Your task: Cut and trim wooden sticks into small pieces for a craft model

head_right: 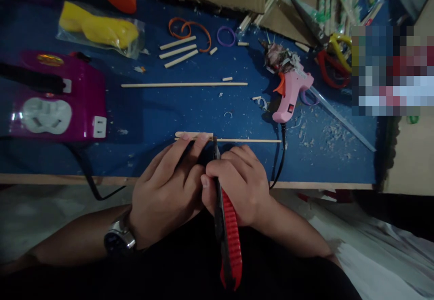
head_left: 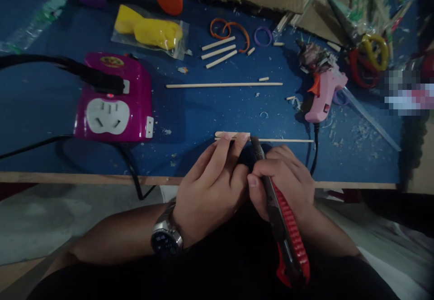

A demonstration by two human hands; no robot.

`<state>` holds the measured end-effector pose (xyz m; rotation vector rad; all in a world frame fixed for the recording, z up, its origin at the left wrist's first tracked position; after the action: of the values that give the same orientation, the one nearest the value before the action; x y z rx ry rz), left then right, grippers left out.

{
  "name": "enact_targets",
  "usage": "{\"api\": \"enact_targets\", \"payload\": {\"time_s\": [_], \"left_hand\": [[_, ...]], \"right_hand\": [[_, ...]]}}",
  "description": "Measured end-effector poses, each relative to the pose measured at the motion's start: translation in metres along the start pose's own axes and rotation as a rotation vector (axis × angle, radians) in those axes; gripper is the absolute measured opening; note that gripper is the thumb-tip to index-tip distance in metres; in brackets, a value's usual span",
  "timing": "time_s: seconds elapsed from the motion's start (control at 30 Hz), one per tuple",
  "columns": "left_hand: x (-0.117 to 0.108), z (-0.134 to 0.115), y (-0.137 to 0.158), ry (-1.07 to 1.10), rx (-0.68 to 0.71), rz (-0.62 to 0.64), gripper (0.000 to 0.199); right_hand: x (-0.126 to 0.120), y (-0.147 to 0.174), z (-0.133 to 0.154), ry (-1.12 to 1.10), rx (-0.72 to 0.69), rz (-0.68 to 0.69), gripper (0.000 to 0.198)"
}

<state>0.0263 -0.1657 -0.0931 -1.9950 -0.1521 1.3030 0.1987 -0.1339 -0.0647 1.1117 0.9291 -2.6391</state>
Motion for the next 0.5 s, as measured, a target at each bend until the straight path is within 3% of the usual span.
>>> {"api": "enact_targets", "payload": {"time_s": [0.5], "left_hand": [[0.0, 0.0, -0.0003, 0.026, -0.022, -0.009, 0.019]], "right_hand": [[0.0037, -0.0026, -0.0005, 0.019, 0.001, -0.014, 0.012]]}}
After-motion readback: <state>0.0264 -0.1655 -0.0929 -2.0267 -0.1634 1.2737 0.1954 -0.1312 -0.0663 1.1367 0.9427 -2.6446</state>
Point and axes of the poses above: each hand's wrist, its own y-axis away from the middle knuckle, its own x-axis out of the palm, z = x × y, the point moved 1 cm from there along -y, towards the middle knuckle, and after that the axes turned 13 degrees about -z, right-handed, at the moved point
